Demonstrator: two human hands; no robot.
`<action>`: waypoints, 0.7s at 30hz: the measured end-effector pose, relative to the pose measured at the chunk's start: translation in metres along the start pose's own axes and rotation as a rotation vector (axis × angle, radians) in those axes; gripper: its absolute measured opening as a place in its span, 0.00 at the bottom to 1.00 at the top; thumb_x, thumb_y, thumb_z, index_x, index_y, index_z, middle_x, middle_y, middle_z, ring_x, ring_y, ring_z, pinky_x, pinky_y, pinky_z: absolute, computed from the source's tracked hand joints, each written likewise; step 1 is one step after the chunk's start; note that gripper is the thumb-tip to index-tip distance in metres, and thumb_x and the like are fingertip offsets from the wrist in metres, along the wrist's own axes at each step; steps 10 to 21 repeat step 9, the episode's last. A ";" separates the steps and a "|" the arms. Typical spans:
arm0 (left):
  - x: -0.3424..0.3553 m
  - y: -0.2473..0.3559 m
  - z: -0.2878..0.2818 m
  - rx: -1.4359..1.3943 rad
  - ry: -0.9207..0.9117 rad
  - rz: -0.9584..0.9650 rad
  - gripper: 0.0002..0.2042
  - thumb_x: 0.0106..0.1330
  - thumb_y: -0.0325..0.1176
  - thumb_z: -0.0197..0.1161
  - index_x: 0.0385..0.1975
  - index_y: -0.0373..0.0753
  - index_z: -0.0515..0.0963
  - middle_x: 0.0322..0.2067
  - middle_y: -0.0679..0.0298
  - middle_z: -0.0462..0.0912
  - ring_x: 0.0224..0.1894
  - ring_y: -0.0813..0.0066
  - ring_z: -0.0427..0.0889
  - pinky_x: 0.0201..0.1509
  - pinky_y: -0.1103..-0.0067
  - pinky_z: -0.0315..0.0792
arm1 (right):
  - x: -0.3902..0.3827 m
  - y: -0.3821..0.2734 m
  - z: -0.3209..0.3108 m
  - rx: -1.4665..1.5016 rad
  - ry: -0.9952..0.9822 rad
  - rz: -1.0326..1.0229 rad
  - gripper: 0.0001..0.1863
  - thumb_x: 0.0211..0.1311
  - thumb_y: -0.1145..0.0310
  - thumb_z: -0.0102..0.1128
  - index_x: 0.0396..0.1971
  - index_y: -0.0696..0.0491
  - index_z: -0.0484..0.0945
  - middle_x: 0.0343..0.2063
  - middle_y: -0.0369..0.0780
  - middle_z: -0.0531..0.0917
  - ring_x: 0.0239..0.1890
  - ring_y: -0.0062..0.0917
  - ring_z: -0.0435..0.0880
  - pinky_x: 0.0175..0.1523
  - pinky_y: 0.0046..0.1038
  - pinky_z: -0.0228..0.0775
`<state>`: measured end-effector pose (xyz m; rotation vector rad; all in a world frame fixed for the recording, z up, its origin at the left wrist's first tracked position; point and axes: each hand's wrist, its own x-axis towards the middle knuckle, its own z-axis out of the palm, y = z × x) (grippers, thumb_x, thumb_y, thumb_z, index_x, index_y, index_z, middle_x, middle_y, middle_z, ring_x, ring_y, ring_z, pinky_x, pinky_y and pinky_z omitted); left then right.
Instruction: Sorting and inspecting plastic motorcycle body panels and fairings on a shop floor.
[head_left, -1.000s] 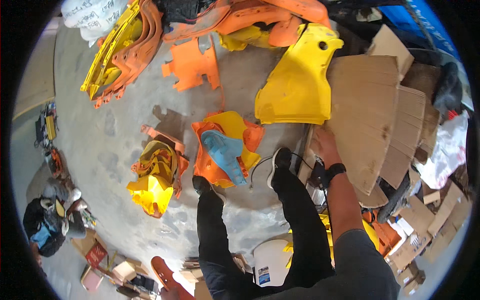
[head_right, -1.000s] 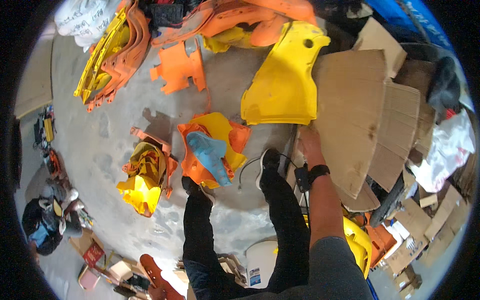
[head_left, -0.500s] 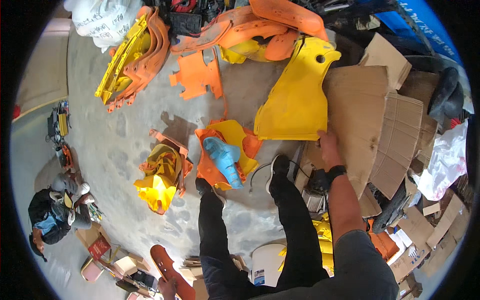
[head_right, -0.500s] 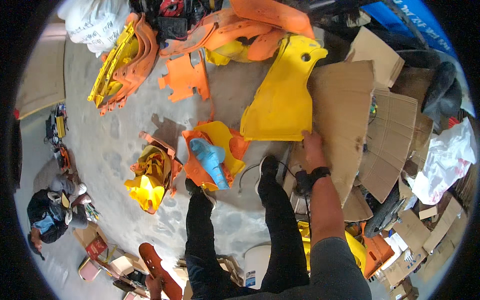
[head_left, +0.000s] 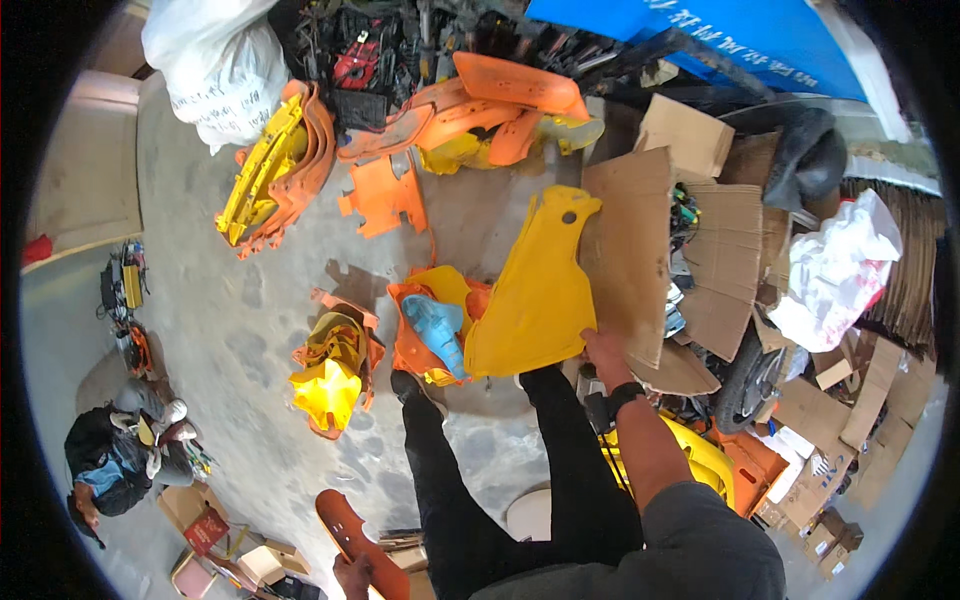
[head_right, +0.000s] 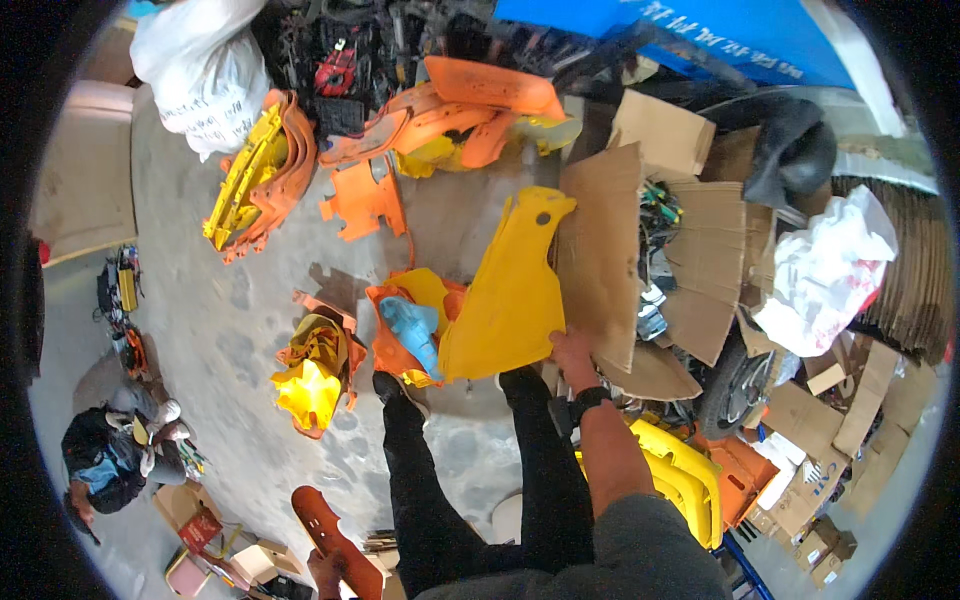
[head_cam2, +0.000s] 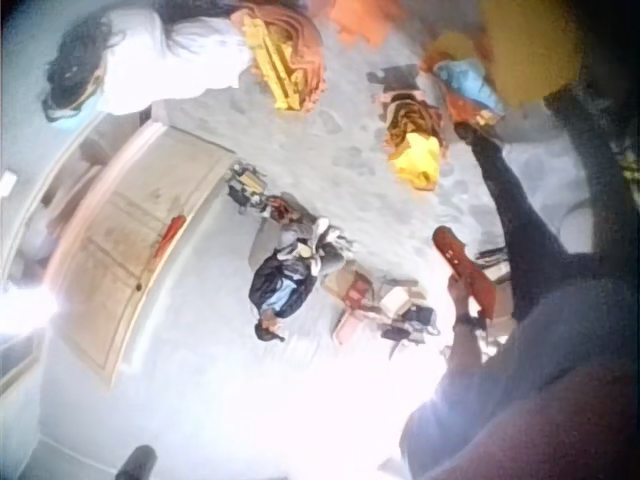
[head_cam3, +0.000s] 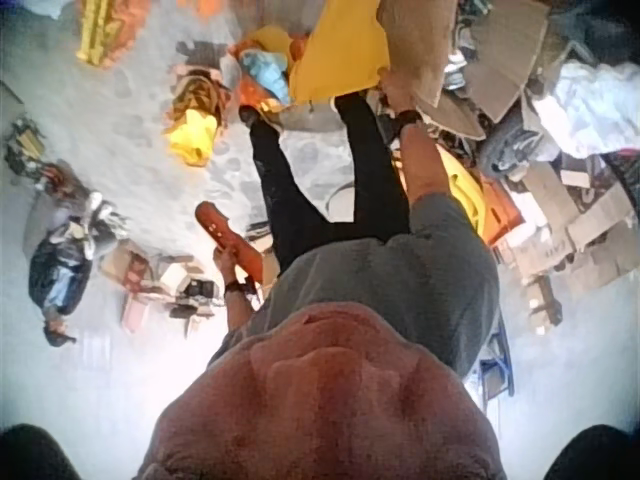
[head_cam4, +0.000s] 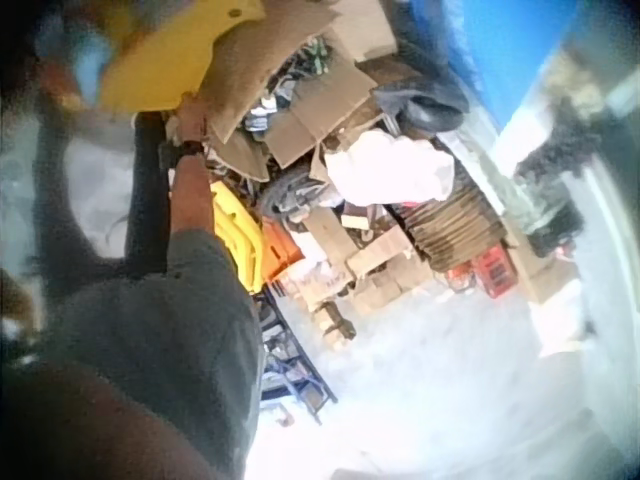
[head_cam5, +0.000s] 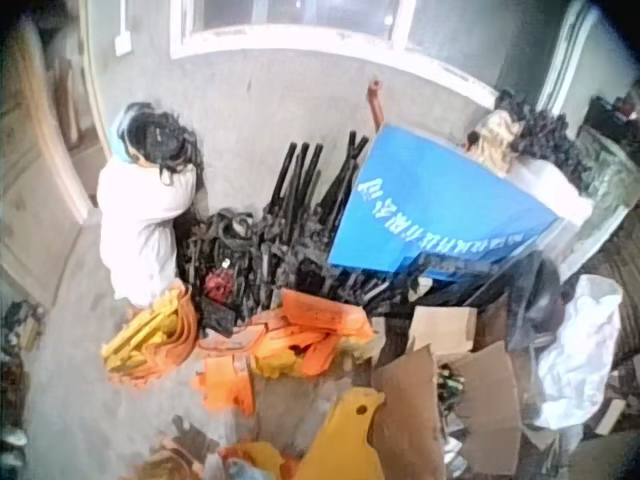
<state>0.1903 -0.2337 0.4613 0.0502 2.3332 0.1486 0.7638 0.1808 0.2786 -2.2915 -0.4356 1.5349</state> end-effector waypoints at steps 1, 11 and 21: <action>-0.004 0.003 -0.002 -0.016 0.016 -0.007 0.15 0.44 0.27 0.71 0.32 0.32 0.76 0.22 0.61 0.78 0.20 0.72 0.76 0.21 0.72 0.73 | -0.017 -0.003 -0.005 0.007 0.010 -0.012 0.14 0.56 0.67 0.55 0.37 0.62 0.79 0.25 0.39 0.82 0.24 0.25 0.80 0.28 0.27 0.70; 0.017 0.011 -0.033 -0.171 -0.036 0.215 0.13 0.50 0.30 0.67 0.31 0.30 0.74 0.24 0.58 0.80 0.23 0.68 0.79 0.27 0.72 0.74 | -0.143 -0.041 -0.047 0.112 -0.026 -0.087 0.20 0.58 0.68 0.53 0.49 0.61 0.73 0.30 0.43 0.82 0.25 0.29 0.83 0.28 0.32 0.78; 0.017 0.011 -0.033 -0.171 -0.036 0.215 0.13 0.50 0.30 0.67 0.31 0.30 0.74 0.24 0.58 0.80 0.23 0.68 0.79 0.27 0.72 0.74 | -0.143 -0.041 -0.047 0.112 -0.026 -0.087 0.20 0.58 0.68 0.53 0.49 0.61 0.73 0.30 0.43 0.82 0.25 0.29 0.83 0.28 0.32 0.78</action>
